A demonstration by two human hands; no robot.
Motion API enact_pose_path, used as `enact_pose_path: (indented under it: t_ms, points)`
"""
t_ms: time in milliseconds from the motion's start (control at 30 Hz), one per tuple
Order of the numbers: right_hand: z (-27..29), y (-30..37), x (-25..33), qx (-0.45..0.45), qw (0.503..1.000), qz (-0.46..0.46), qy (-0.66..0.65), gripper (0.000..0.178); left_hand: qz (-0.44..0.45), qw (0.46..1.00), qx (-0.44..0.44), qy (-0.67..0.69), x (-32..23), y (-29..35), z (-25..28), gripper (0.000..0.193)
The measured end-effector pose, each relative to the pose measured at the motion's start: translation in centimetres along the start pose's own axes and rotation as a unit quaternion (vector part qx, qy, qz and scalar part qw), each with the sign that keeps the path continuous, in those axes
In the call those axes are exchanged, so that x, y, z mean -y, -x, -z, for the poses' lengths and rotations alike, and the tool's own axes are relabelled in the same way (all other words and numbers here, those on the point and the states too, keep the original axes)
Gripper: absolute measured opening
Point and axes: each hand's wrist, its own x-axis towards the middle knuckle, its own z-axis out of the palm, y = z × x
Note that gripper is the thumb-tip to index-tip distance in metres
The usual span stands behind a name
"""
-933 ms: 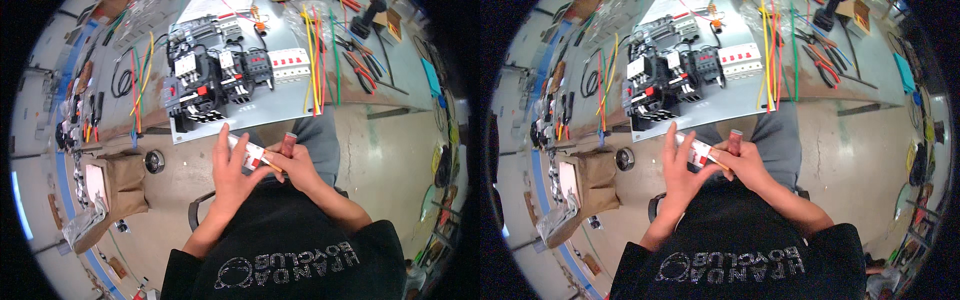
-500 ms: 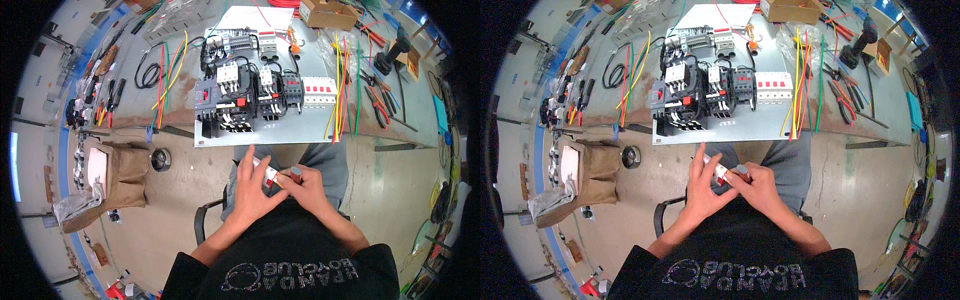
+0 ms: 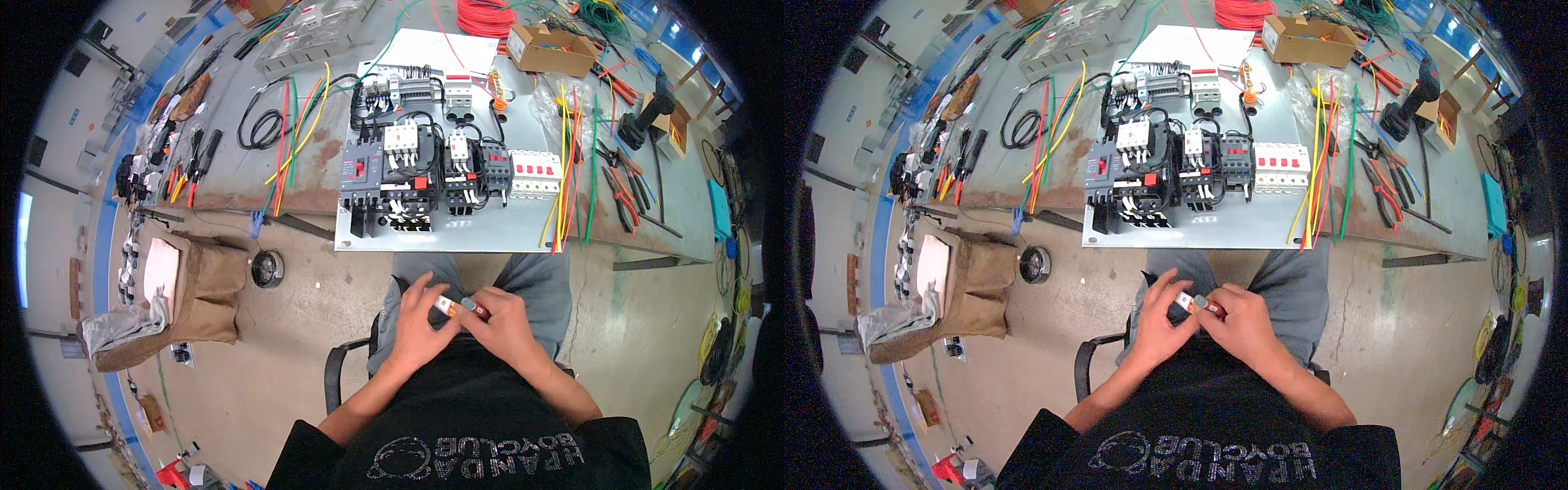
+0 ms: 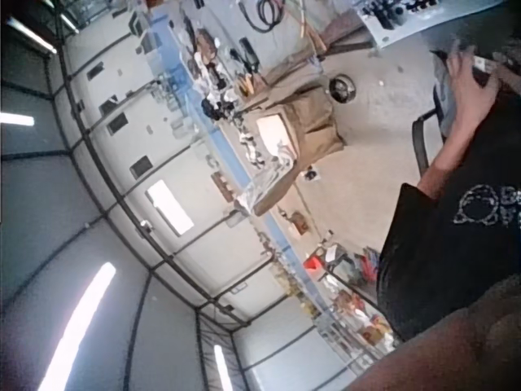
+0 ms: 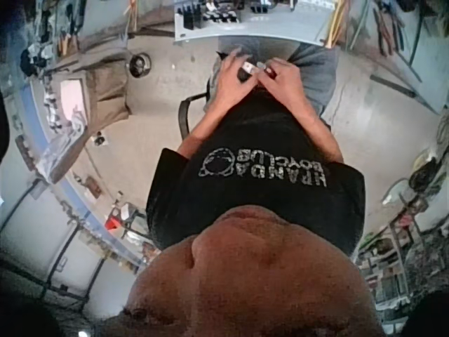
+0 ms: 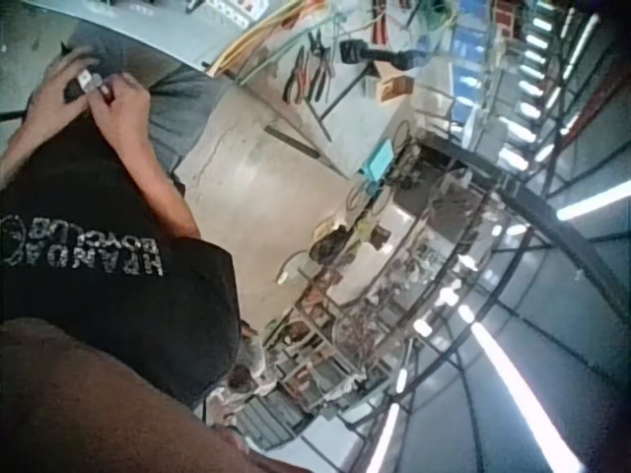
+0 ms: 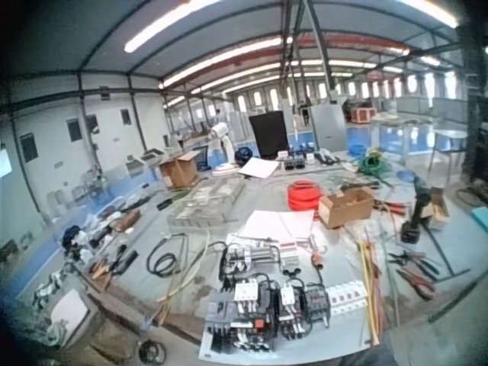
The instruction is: The person strips insulation from multiple colored wires using a wire stripper and arranges them on a DIN rail-mounted electrical panel. They handle green, red, yellow, and blue wires, cutting and preparing each for connection.
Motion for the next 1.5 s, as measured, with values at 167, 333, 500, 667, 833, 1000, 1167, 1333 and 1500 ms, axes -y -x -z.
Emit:
enact_pose_path:
  t_ms: [167, 333, 500, 667, 833, 1000, 1167, 1333, 1500]
  points:
    - [1.0, 0.7, 1.3, 0.007, 0.999, 0.040, 0.037, 0.016, 0.073, 0.985, 0.024, 0.156, 1.5, 1.0, -0.7, 0.029]
    - [-0.6, 1.5, -0.3, 0.025, 0.999, 0.035, -0.027, 0.018, 0.095, 0.962, 0.091, 0.237, 2.9, 2.7, -2.1, 0.027]
    - [0.5, 0.8, -0.7, 0.119, 0.988, 0.044, -0.088, 0.025, 0.017, 0.974, 0.109, 0.199, 3.9, 2.2, -2.0, 0.025]
    - [0.3, 0.5, -1.3, 0.107, 0.984, 0.022, -0.139, 0.022, 0.036, 0.956, 0.169, 0.239, 2.9, 1.2, -0.4, 0.027]
    - [2.0, 0.5, 0.8, 0.054, 0.965, 0.053, -0.249, 0.020, 0.027, 0.942, 0.232, 0.242, 2.9, 1.0, 0.2, 0.031]
    - [9.0, -0.1, 8.4, 0.048, 0.930, 0.223, -0.290, 0.017, 0.006, 0.940, 0.265, 0.215, 4.0, 2.0, -1.7, 0.026]
    - [13.9, 0.6, 13.3, 0.068, 0.828, 0.461, -0.313, 0.019, 0.005, 0.953, 0.265, 0.148, -0.8, 1.4, -2.1, 0.038]
    - [12.9, 1.0, 14.3, 0.024, 0.774, 0.523, -0.356, 0.017, 0.006, 0.952, 0.287, 0.108, -0.7, 1.5, -2.3, 0.051]
    - [14.9, -0.3, 13.3, 0.179, 0.888, 0.339, -0.255, 0.036, -0.001, 0.953, 0.279, 0.117, 3.1, 2.4, -3.9, 0.064]
